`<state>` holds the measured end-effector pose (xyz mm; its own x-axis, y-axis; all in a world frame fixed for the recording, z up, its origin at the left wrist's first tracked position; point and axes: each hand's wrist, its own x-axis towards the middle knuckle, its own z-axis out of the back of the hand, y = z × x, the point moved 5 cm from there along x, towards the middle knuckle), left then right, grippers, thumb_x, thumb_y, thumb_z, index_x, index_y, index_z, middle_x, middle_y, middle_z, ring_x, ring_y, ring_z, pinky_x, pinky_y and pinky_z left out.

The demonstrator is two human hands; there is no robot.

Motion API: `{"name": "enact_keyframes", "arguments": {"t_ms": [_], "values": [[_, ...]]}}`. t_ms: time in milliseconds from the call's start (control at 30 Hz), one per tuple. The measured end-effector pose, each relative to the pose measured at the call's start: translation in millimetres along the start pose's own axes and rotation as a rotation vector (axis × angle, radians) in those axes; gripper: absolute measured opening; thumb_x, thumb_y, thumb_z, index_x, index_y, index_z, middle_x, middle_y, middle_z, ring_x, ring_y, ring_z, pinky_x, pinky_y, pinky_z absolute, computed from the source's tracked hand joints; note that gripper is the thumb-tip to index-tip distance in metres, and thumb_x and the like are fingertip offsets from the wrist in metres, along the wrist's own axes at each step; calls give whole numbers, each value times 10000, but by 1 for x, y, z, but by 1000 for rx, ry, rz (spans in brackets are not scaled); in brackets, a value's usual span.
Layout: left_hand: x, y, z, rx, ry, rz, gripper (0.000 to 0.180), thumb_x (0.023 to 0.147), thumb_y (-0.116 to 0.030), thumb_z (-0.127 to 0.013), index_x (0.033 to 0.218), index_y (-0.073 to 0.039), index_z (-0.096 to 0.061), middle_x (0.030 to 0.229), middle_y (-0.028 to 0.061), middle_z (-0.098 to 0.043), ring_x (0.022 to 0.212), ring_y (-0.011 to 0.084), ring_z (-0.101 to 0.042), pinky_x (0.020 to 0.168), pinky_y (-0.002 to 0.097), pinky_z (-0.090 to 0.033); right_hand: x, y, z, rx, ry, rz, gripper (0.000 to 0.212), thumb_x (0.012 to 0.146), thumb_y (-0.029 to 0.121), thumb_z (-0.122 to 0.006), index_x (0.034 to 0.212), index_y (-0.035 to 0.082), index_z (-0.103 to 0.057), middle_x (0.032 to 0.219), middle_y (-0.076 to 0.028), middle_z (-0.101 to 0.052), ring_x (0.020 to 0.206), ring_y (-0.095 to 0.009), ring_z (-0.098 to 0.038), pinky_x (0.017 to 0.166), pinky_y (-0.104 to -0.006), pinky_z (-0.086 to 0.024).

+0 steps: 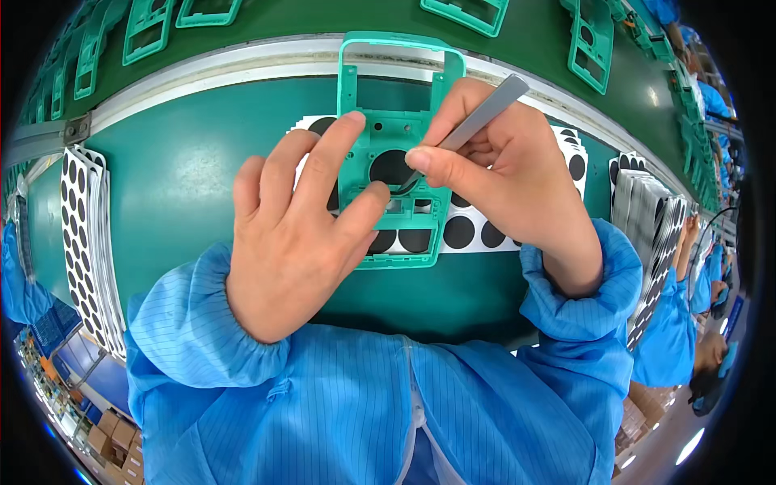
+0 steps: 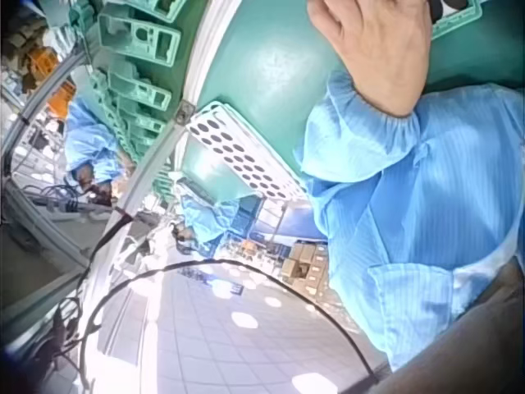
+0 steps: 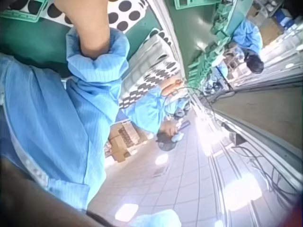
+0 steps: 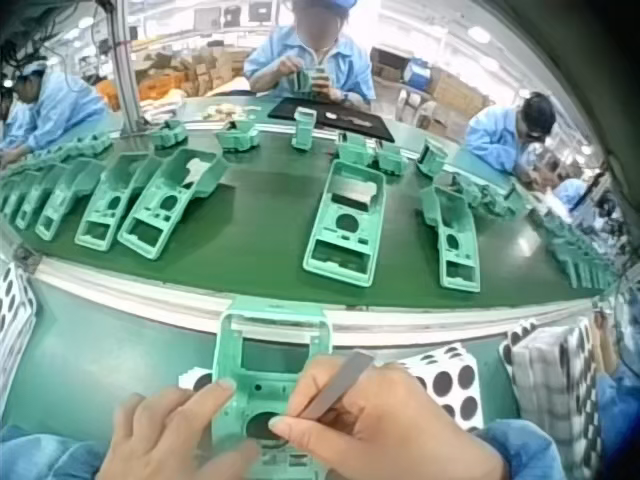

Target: The person applies circular stickers to plastic housings using tweezers.

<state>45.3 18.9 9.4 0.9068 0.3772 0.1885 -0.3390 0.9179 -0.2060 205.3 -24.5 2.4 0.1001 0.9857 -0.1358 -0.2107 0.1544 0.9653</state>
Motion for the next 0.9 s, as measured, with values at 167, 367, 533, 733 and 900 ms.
{"name": "enact_keyframes", "arguments": {"t_ms": [167, 367, 533, 733, 900], "values": [[0, -1, 0, -1, 3, -1, 473, 547, -136, -782, 990, -191, -626, 1371, 114, -403, 1140, 352, -422, 916, 460, -344, -1, 0, 0, 8, -3, -29, 146, 840, 40, -684, 863, 26, -540, 718, 12, -549, 625, -17, -483, 533, -177, -382], [2, -1, -1, -107, 42, -3, 455, 568, -130, -775, 998, -190, -641, 1369, 111, -398, 1157, 353, -408, 921, 465, -346, 1, 10, 0, -71, 45, -50, 134, 836, 49, -685, 851, 22, -554, 718, 12, -547, 625, -15, -479, 526, -177, -379], [7, -1, -2, -91, 53, -36, 443, 566, -136, -782, 986, -188, -651, 1358, 98, -407, 1169, 348, -400, 913, 462, -350, 1, 13, 0, -161, 36, -19, 118, 825, 47, -688, 844, 9, -577, 722, -2, -564, 643, -35, -520, 541, -184, -416], [5, -2, -5, -60, 2, -54, 441, 544, -142, -786, 966, -173, -661, 1328, 84, -432, 1168, 334, -405, 895, 455, -352, 7, 23, -1, -358, 130, 76, 104, 806, 35, -697, 849, -2, -610, 758, -28, -599, 669, -76, -580, 562, -206, -464], [4, -3, -5, -62, -27, -59, 442, 534, -132, -781, 959, -168, -666, 1294, 80, -459, 1162, 318, -420, 883, 446, -352, 5, 27, 10, -332, 124, 109, 113, 795, 24, -707, 848, -1, -609, 799, -47, -634, 694, -91, -605, 585, -209, -477]]}}
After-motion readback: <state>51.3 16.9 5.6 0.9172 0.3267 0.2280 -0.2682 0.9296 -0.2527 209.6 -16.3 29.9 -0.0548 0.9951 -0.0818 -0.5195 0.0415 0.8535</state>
